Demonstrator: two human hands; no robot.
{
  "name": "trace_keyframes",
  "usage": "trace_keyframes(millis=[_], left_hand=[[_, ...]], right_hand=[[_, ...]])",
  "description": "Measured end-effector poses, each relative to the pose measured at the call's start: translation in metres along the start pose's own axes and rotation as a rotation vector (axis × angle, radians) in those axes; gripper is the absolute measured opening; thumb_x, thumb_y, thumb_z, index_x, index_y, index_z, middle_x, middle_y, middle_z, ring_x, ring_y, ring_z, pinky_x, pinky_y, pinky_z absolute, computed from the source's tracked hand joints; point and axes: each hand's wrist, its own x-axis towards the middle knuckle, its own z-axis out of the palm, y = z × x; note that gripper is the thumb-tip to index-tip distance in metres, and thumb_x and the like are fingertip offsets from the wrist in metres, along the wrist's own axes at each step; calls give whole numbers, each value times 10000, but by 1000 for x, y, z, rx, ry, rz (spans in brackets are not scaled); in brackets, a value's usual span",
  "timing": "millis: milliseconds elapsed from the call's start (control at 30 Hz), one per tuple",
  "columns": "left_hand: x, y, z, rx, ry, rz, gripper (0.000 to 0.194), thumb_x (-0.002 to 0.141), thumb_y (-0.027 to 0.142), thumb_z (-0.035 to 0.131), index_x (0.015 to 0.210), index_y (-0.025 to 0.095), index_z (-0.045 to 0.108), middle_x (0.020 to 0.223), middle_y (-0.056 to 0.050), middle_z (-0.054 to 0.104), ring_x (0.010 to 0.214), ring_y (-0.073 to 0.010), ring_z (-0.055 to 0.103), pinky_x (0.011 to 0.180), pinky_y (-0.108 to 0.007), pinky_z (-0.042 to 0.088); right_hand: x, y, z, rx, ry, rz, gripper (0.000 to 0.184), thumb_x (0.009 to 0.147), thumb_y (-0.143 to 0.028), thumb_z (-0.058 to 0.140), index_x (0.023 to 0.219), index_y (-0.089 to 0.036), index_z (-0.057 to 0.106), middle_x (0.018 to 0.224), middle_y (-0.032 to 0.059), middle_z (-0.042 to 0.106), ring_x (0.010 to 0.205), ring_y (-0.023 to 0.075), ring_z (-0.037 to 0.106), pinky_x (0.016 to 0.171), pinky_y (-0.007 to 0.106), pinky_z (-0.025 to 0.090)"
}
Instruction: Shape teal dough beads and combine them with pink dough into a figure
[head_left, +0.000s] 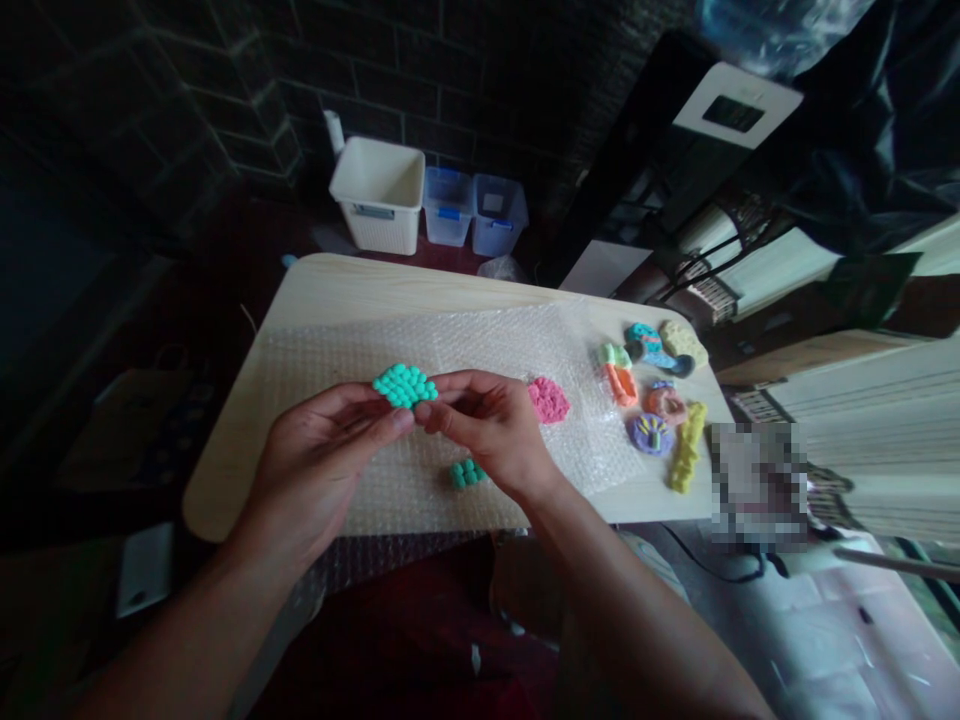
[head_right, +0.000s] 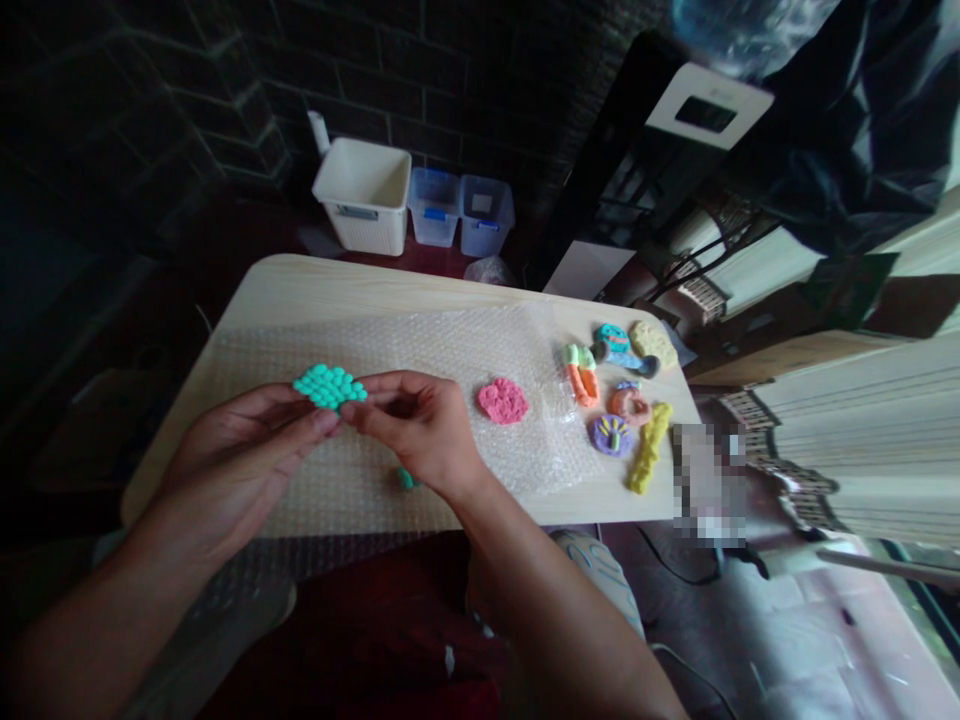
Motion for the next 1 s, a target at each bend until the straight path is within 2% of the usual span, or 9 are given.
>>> trace_keyframes(millis=[100,167,267,367,467,567,667,833,1000], left_hand=[[3,1,-3,68,-34,-15,342,730,233,985,1032,216,826,1045,-39,845,942,-161,770,883,-243,608],[4,2,-6,127,-40,5,436,717,232,996,1114,225,816,1074,-42,845,951,-167,779,870,-243,613],[4,0,-8,206,-54,34,375,756,275,977,1094,207,830,998,-45,848,862,-153,780,803,-228,614],[3,-1,-7,225,-30,32,282,793,309,952,1016,181,836,924,-50,845,777,-138,766,751,-221,608],[3,-2,-6,181,10,43,269,778,294,962,979,180,825,911,-43,843,777,-140,771,755,-226,613],[3,-2,-7,167,-4,39,251,772,274,966,958,186,822,897,-33,840,782,-137,775,757,-218,611],[4,-3,-8,174,-15,49,231,773,263,964,942,193,823,901,-27,840,796,-135,778,768,-211,610],[3,-3,-8,189,-19,54,225,789,276,950,951,188,821,919,-39,842,790,-148,780,762,-235,618],[1,-2,-7,192,-35,53,259,761,257,962,967,182,822,954,-57,854,818,-164,788,786,-249,626]], right_hand=[[1,-4,-6,-45,-29,-53,345,668,-255,1021,947,-197,828,851,7,799,724,128,693,755,297,608],[0,-6,-9,-109,-61,-84,302,741,-294,980,985,-195,833,852,5,783,704,115,664,713,278,584],[-1,-7,-12,-167,-109,-85,296,845,-334,905,1089,-184,834,873,16,778,695,102,650,673,258,555],[-2,-6,-12,-108,-64,-72,375,804,-302,943,1140,-190,821,878,19,798,733,113,701,689,253,569],[-3,-6,-9,-91,-13,-51,313,758,-312,980,1009,-182,846,839,36,820,721,128,727,690,262,593],[-4,-6,-6,-154,10,-51,249,760,-352,978,906,-183,868,784,46,822,681,129,718,669,263,595],[-4,-8,-4,-184,21,-59,234,766,-369,973,885,-191,877,760,48,820,665,130,713,647,259,590],[-5,-11,-3,-133,47,-64,300,689,-325,1016,932,-212,880,801,37,837,649,127,716,620,254,597],[-6,-11,-2,-205,77,-62,246,716,-341,999,890,-205,893,782,49,838,613,128,700,603,261,605]])
